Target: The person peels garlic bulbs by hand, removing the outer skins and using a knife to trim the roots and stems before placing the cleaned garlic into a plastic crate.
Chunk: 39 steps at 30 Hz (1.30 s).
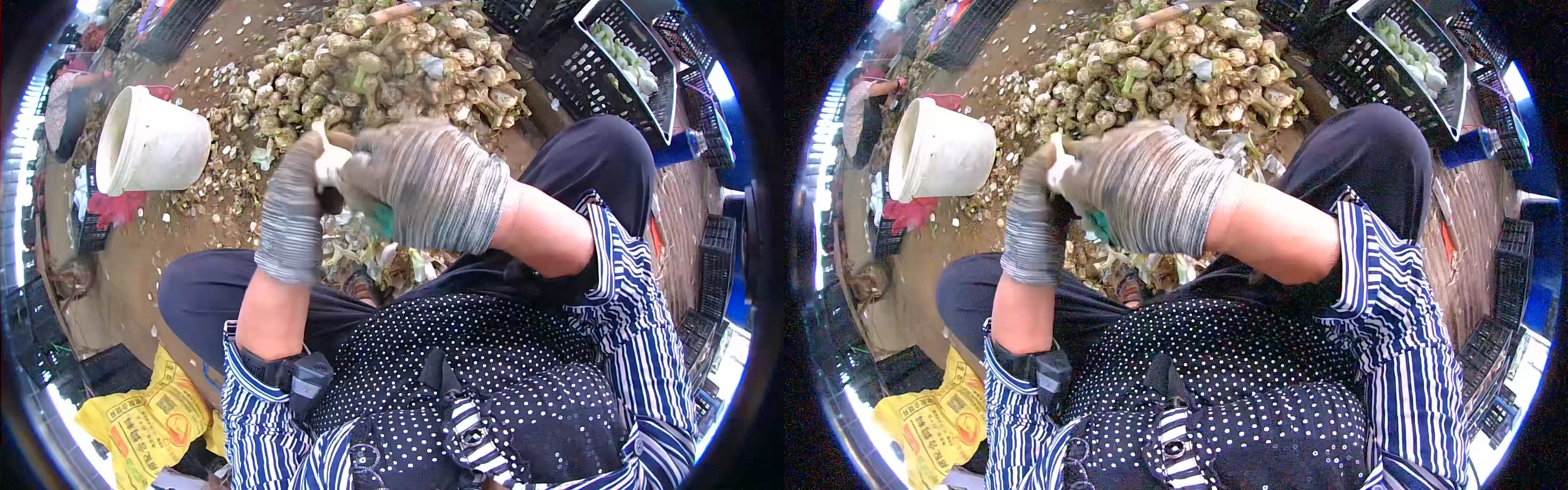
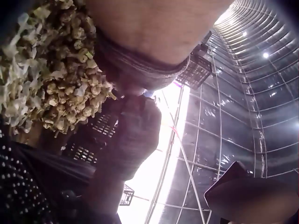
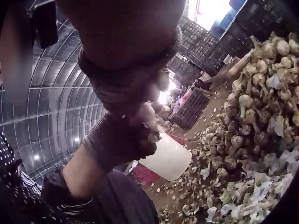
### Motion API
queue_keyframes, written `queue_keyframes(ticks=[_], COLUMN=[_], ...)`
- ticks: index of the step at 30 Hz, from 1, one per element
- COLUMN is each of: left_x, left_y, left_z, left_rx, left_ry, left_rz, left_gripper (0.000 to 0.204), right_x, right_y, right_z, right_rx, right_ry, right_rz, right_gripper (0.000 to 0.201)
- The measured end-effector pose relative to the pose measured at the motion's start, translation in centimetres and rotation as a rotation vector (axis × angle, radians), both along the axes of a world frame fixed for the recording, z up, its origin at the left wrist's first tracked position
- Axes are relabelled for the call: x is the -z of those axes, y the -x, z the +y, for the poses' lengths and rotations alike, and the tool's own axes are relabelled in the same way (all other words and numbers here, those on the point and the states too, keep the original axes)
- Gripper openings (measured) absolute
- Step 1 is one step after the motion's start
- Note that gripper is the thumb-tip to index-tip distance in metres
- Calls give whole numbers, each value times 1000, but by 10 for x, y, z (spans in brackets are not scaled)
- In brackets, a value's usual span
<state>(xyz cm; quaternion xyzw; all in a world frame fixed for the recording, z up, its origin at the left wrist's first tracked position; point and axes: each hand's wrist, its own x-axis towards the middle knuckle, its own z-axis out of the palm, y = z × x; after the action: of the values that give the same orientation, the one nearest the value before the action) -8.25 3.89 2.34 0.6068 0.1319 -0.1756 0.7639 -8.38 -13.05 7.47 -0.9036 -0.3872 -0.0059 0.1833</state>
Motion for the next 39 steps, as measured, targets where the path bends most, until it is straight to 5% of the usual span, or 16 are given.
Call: queue_keyframes(ticks=[4,6,8,12,18,21,26,28,31,34,35,36,39], left_x=[-2,2,0,5,-1,-10,-27,-23,-18,-5,1,8,7], left_y=[-9,-5,-4,2,-10,-12,-17,-19,-18,-18,-17,-23,-16], left_z=[20,9,0,-12,9,9,11,13,17,11,11,16,22], left_rx=[56,37,-25,-42,-38,-46,-141,-169,1,171,278,327,322], left_ry=[212,234,241,289,462,493,471,506,507,108,-561,-911,-642], left_rz=[-2,4,13,133,112,21,5,12,-35,-160,-467,-823,-549], left_gripper=[45,42,38,35,39,40,35,32,29,38,42,43,34], right_x=[5,13,20,22,37,37,105,116,147,184,195,201,211], right_y=[-9,-7,-5,-5,-9,-14,-27,-42,-61,-70,-74,-80,-101], right_z=[-5,-10,-13,-16,-18,-25,-19,-8,-3,-9,-15,-17,-27], right_rx=[-43,101,234,68,101,129,128,111,215,295,307,300,497], right_ry=[157,76,-262,-380,60,360,168,430,489,475,510,514,406], right_rz=[380,311,32,-58,60,427,239,491,631,675,642,652,561], right_gripper=[19,20,22,28,19,23,31,26,25,28,28,28,34])
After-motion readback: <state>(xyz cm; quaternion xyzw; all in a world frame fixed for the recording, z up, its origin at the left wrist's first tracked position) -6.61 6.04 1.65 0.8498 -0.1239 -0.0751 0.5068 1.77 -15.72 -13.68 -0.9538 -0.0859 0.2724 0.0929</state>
